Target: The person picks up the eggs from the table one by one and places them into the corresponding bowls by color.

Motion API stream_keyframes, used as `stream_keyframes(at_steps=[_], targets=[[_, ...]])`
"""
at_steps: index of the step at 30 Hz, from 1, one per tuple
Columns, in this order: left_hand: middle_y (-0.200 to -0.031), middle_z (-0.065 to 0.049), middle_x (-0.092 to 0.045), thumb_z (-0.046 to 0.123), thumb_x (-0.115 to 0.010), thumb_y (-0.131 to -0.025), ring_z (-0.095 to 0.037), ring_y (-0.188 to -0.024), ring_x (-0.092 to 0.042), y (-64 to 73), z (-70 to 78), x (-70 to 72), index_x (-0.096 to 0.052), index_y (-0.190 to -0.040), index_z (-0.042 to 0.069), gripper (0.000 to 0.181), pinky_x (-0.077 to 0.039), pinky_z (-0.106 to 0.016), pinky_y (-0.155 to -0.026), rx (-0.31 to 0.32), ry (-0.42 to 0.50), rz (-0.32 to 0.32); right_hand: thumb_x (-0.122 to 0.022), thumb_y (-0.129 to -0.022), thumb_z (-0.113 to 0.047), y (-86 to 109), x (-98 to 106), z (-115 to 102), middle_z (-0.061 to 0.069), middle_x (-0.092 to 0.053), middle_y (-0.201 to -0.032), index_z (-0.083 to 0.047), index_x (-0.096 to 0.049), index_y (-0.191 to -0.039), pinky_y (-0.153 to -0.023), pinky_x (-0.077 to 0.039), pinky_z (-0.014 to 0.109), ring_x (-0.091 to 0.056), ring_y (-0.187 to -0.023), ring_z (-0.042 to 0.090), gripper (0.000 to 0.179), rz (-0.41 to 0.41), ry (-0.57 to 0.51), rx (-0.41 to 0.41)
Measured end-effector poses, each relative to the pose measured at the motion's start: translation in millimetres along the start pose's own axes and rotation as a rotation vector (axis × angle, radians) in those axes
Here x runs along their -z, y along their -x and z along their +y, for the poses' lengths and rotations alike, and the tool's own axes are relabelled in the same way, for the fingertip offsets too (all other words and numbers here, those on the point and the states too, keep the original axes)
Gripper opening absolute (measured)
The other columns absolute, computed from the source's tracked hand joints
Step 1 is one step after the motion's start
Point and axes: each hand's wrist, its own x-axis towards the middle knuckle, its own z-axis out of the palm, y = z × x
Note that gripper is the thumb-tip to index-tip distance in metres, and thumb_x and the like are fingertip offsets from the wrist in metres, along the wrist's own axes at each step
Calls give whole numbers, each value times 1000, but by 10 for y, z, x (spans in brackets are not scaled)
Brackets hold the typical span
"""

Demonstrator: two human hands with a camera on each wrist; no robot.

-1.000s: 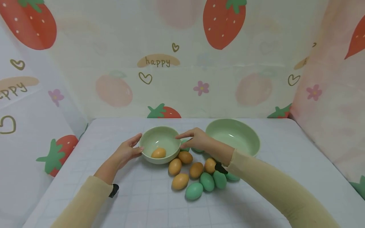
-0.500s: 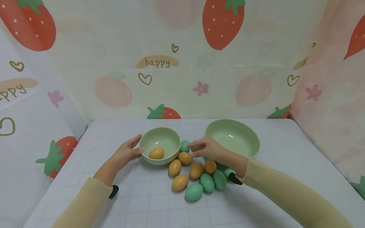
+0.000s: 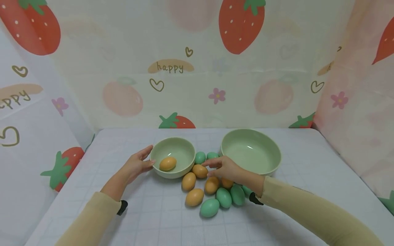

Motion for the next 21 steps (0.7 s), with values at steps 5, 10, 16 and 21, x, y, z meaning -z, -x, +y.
stream_keyframes(at_steps=[5, 10, 16, 21], targets=[[-161, -15, 0, -3, -54, -97, -33, -143, -22, -23, 10, 22, -10, -156, 6, 74, -41, -36, -104, 5, -7, -3, -71, -88, -4, -66, -38, 32, 12, -66, -120, -3, -69, -120, -90, -53, 35, -55, -119, 32, 33, 6, -9, -3], [-162, -14, -1, -2, -54, -97, -33, -144, -20, -35, -9, 30, -11, -156, 7, 74, -41, -37, -105, 12, -10, -4, -71, -87, -2, -115, -80, 32, 9, -68, -110, -2, -69, -120, -81, -54, 26, -59, -102, 21, 33, 8, 29, -5], [-161, -15, -1, -3, -54, -97, -33, -144, -20, -33, -17, 41, -10, -156, 6, 74, -38, -40, -106, 4, -20, -4, -72, -85, 0, -159, -140, -2, 10, -68, -109, -1, -68, -120, -73, -53, 21, -62, -91, 13, 35, 14, 75, -10], [-161, -15, 0, -2, -54, -97, -33, -144, -21, -33, 7, 36, -10, -156, 6, 74, -39, -40, -106, 5, -28, -6, -70, -85, 4, -190, -177, -2, 13, -67, -117, -1, -68, -121, -72, -54, 21, -65, -90, 13, 36, 34, 46, -55]])
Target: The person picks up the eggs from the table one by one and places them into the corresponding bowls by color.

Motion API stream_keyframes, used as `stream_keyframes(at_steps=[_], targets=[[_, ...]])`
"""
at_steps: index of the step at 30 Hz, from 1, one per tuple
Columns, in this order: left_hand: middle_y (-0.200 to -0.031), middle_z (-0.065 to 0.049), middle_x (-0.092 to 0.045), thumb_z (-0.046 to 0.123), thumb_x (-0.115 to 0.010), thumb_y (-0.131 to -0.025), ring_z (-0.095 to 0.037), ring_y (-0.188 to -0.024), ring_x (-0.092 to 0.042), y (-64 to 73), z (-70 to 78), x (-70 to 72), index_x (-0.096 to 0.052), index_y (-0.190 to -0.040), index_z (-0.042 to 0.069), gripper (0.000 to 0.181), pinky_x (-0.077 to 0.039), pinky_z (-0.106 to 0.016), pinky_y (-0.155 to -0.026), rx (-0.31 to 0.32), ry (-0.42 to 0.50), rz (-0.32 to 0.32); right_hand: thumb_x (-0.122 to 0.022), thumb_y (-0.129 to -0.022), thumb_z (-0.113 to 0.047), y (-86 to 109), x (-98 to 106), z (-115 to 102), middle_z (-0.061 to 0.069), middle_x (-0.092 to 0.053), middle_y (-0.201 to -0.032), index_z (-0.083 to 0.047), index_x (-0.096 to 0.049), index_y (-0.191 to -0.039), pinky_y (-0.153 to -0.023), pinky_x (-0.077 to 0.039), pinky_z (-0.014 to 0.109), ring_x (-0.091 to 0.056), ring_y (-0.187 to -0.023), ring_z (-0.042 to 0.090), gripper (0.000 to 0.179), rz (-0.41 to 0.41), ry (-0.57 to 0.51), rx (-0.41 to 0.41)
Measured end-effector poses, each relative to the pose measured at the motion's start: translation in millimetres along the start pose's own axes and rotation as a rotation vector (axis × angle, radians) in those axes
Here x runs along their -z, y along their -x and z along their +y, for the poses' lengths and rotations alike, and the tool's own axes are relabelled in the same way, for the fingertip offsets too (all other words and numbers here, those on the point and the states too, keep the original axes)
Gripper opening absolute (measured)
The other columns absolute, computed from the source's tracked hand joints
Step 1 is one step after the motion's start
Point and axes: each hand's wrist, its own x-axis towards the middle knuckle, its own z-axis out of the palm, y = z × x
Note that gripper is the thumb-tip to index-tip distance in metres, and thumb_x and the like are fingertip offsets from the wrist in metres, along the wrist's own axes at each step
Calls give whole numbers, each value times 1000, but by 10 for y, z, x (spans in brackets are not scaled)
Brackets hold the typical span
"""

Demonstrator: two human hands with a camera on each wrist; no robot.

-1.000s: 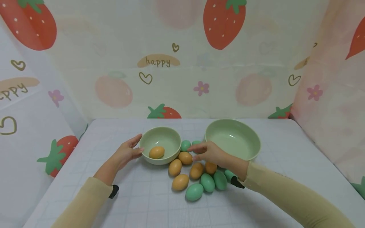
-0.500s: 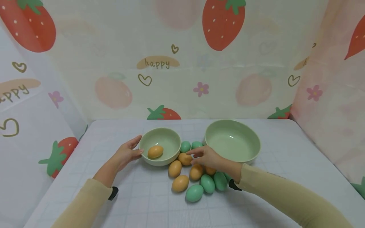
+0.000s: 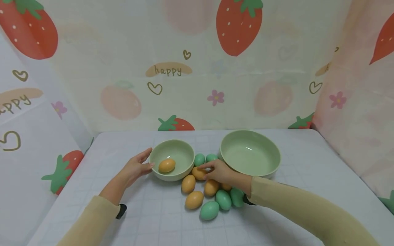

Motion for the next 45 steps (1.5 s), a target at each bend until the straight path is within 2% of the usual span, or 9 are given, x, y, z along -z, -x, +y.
stream_keyframes(at_steps=[5, 12, 20, 27, 31, 34, 36, 39, 45], targets=[[-161, -15, 0, -2, -54, -97, -34, -143, -21, 2, 7, 2, -10, -156, 6, 74, -39, -39, -106, -4, 4, -4, -71, -85, 3, -2, -23, -38, 13, -65, -119, -2, -67, -123, -71, -54, 21, -63, -85, 10, 39, 18, -1, -34], [-161, -15, 0, -2, -53, -97, -34, -144, -21, 6, 4, -2, -10, -156, 7, 73, -38, -41, -107, 5, 5, 0, -71, -84, 3, -37, -57, -25, 13, -66, -118, -2, -66, -125, -70, -53, 20, -62, -87, 11, 41, 15, 36, -20], [-161, -15, 0, -3, -53, -97, -34, -143, -22, -10, 0, 2, -10, -156, 6, 73, -38, -41, -107, -3, 10, -6, -73, -84, 1, -58, -81, -59, 13, -65, -121, -4, -68, -122, -73, -53, 21, -61, -94, 16, 40, 52, 105, -8], [-161, -15, -1, -4, -53, -97, -35, -144, -18, -12, 21, 6, -11, -156, 6, 73, -38, -41, -107, 5, 16, -1, -73, -83, 1, -53, -72, -105, 12, -65, -118, -5, -70, -120, -68, -50, 19, -57, -88, 14, 37, 71, 131, -8], [-162, -14, -1, -3, -53, -97, -34, -145, -17, -5, 18, 14, -11, -156, 7, 73, -38, -41, -107, 8, 18, 0, -75, -82, -2, -61, -49, -100, 9, -65, -115, -8, -71, -118, -74, -47, 23, -51, -89, 15, 37, 81, 140, -27], [-162, -14, -1, -3, -52, -97, -33, -144, -19, -3, 12, 15, -11, -156, 7, 72, -37, -42, -107, 4, 14, 0, -77, -82, -5, -73, -29, -78, 7, -64, -117, -12, -72, -118, -87, -46, 28, -50, -97, 17, 37, 90, 111, -56], [-162, -15, -1, -3, -52, -97, -33, -144, -19, -4, 12, 12, -10, -156, 6, 72, -37, -42, -108, -1, 9, -3, -77, -81, -6, -77, -10, -70, 7, -63, -120, -13, -72, -118, -92, -46, 32, -50, -102, 18, 37, 96, 72, -78], [-162, -14, -1, -3, -52, -97, -33, -145, -18, -12, 10, 9, -11, -156, 6, 73, -37, -42, -107, -2, 7, -2, -78, -81, -6, -77, 24, -69, 7, -62, -123, -14, -72, -118, -89, -46, 29, -50, -102, 17, 38, 101, 36, -99], [-162, -14, -2, -4, -51, -97, -33, -143, -23, -17, 7, 14, -11, -156, 7, 72, -44, -34, -102, -3, 15, 3, -75, -83, -4, -25, 103, -115, 8, -65, -117, -11, -71, -119, -74, -50, 24, -56, -86, 15, 37, 95, -12, -94]])
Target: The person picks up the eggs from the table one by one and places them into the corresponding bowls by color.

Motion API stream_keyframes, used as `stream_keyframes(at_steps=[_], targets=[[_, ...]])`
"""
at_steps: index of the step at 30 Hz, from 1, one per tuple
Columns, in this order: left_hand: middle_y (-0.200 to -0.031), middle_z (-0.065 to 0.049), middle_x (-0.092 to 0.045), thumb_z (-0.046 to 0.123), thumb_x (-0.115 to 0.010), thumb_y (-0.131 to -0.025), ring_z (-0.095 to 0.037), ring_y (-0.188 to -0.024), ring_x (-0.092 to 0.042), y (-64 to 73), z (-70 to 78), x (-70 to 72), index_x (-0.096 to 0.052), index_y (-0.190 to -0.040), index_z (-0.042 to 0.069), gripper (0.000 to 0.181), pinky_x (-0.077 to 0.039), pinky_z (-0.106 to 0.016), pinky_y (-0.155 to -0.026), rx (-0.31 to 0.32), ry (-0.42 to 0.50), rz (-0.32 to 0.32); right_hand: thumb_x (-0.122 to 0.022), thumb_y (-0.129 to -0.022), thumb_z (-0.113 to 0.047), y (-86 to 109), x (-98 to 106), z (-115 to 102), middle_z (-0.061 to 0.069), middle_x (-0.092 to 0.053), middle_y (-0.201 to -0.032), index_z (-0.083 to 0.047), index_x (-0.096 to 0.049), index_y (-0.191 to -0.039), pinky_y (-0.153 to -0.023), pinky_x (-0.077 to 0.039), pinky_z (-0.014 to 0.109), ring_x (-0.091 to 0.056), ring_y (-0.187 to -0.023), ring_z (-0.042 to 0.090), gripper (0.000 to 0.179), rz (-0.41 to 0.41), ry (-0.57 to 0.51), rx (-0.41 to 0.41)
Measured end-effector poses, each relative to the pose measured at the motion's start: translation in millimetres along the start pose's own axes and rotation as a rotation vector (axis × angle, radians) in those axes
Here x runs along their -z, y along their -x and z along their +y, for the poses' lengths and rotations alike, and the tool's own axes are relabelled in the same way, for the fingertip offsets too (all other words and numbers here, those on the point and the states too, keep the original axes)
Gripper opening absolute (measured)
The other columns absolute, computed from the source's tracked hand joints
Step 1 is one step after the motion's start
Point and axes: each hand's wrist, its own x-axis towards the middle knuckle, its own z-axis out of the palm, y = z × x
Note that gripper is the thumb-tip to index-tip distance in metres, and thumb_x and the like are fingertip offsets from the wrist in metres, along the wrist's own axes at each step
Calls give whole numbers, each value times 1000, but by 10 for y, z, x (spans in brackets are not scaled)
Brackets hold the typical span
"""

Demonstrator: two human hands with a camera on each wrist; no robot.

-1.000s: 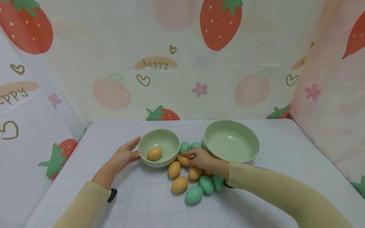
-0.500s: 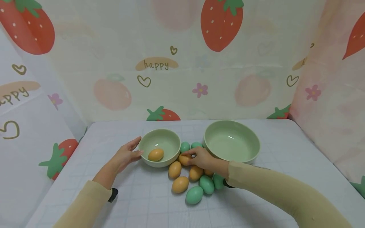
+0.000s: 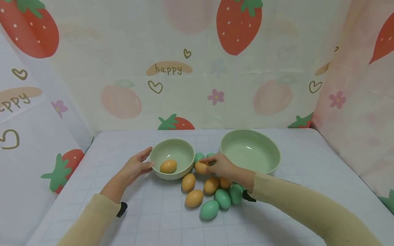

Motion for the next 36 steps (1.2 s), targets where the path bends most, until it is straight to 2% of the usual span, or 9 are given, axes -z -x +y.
stream_keyframes(at_steps=[4, 11, 20, 28, 31, 36], targets=[[-162, -14, -2, -3, -52, -97, -32, -142, -25, -3, -3, 4, -12, -156, 7, 72, -46, -30, -100, 2, 1, 4, -74, -83, -2, 38, 44, -41, 10, -66, -115, -8, -71, -120, -76, -53, 26, -60, -88, 14, 37, -12, -34, 9], [-162, -13, -3, -4, -53, -97, -32, -142, -27, -14, -4, 3, -12, -156, 8, 73, -44, -33, -102, 7, 8, 4, -72, -85, -3, 94, 123, -135, 12, -61, -128, -10, -68, -124, -83, -54, 32, -60, -99, 19, 40, -3, -73, -4], [-162, -13, -3, -3, -53, -97, -32, -142, -26, -13, -17, 10, -11, -156, 8, 73, -44, -33, -102, 9, 11, -1, -72, -86, -3, 143, 211, -220, 15, -58, -130, -8, -66, -126, -79, -51, 25, -57, -98, 18, 41, -10, -137, 21], [-162, -13, -2, -2, -54, -97, -31, -144, -21, -24, -16, 7, -11, -156, 8, 74, -40, -38, -106, 8, 12, -3, -65, -88, -3, 170, 312, -349, 8, -57, -133, -11, -62, -132, -90, -47, 30, -55, -106, 20, 44, -103, -245, 26], [-162, -13, -2, -3, -53, -97, -32, -144, -21, -21, -15, 7, -11, -156, 8, 74, -40, -38, -106, 9, 14, -2, -64, -88, 0, 147, 331, -407, 11, -57, -133, -8, -62, -132, -92, -49, 33, -57, -103, 18, 44, -120, -265, 31], [-162, -13, -2, -3, -53, -97, -32, -144, -21, -9, -5, 5, -11, -156, 7, 74, -41, -37, -105, 6, 17, -2, -64, -89, 3, 75, 333, -451, 15, -59, -129, -3, -61, -131, -89, -54, 34, -61, -95, 17, 42, -158, -265, 38]])
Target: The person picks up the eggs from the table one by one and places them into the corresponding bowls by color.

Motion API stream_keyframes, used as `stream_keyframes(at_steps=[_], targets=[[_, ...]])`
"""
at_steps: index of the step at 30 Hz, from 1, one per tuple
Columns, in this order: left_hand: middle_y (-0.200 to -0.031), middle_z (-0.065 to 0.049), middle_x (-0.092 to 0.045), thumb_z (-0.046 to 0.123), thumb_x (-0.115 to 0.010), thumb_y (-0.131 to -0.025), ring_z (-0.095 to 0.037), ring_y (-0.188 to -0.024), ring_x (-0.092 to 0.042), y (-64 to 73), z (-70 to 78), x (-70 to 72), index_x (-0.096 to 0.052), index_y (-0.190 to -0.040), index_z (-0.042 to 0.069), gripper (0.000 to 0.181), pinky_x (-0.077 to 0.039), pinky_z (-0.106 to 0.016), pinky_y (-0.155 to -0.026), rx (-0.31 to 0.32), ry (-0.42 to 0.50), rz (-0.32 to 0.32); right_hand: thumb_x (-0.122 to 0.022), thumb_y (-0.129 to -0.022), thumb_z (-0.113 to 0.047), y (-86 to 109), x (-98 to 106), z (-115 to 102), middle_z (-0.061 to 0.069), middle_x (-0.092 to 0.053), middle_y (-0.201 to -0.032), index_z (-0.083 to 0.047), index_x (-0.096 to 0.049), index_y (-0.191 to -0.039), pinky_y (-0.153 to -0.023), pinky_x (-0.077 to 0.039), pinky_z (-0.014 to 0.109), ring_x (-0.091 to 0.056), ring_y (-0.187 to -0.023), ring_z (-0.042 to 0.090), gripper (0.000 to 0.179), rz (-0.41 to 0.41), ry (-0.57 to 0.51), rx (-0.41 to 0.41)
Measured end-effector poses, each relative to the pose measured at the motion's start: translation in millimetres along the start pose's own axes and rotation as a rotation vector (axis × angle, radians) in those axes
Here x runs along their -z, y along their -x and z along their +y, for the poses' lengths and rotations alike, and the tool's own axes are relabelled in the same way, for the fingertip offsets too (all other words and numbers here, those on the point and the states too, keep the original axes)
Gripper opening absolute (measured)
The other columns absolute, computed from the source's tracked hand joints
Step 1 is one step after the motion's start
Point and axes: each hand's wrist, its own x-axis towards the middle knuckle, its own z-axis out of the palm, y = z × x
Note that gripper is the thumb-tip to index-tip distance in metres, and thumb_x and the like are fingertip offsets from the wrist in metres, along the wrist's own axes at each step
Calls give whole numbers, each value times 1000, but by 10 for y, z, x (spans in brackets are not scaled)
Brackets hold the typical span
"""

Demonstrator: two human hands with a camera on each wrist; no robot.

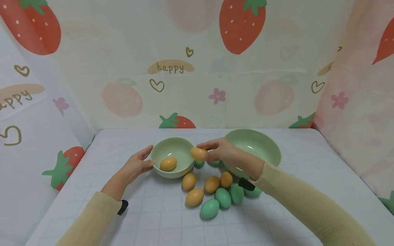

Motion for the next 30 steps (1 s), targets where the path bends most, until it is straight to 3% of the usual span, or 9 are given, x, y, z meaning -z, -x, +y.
stream_keyframes(at_steps=[12, 21, 30], targets=[[-161, -15, -1, -3, -54, -97, -32, -142, -24, 8, -3, -1, -10, -156, 7, 74, -43, -34, -103, -17, -8, -12, -62, -89, 7, -173, -37, -72, 14, -64, -120, 2, -59, -131, -85, -55, 31, -62, -88, 14, 42, -103, 18, 5], [-162, -14, -1, -3, -54, -97, -33, -142, -25, 14, -19, -6, -10, -156, 6, 74, -41, -37, -105, -15, -7, -10, -61, -89, 7, -321, -110, -112, 14, -59, -131, 0, -60, -131, -91, -53, 33, -60, -103, 17, 42, -172, 34, -13], [-162, -14, -2, -3, -52, -98, -32, -142, -24, -27, -20, 2, -10, -156, 7, 73, -41, -37, -105, -9, -9, -2, -62, -88, 9, -498, -144, -141, 11, -57, -132, -3, -64, -127, -89, -53, 31, -57, -108, 17, 41, -214, 124, -20]])
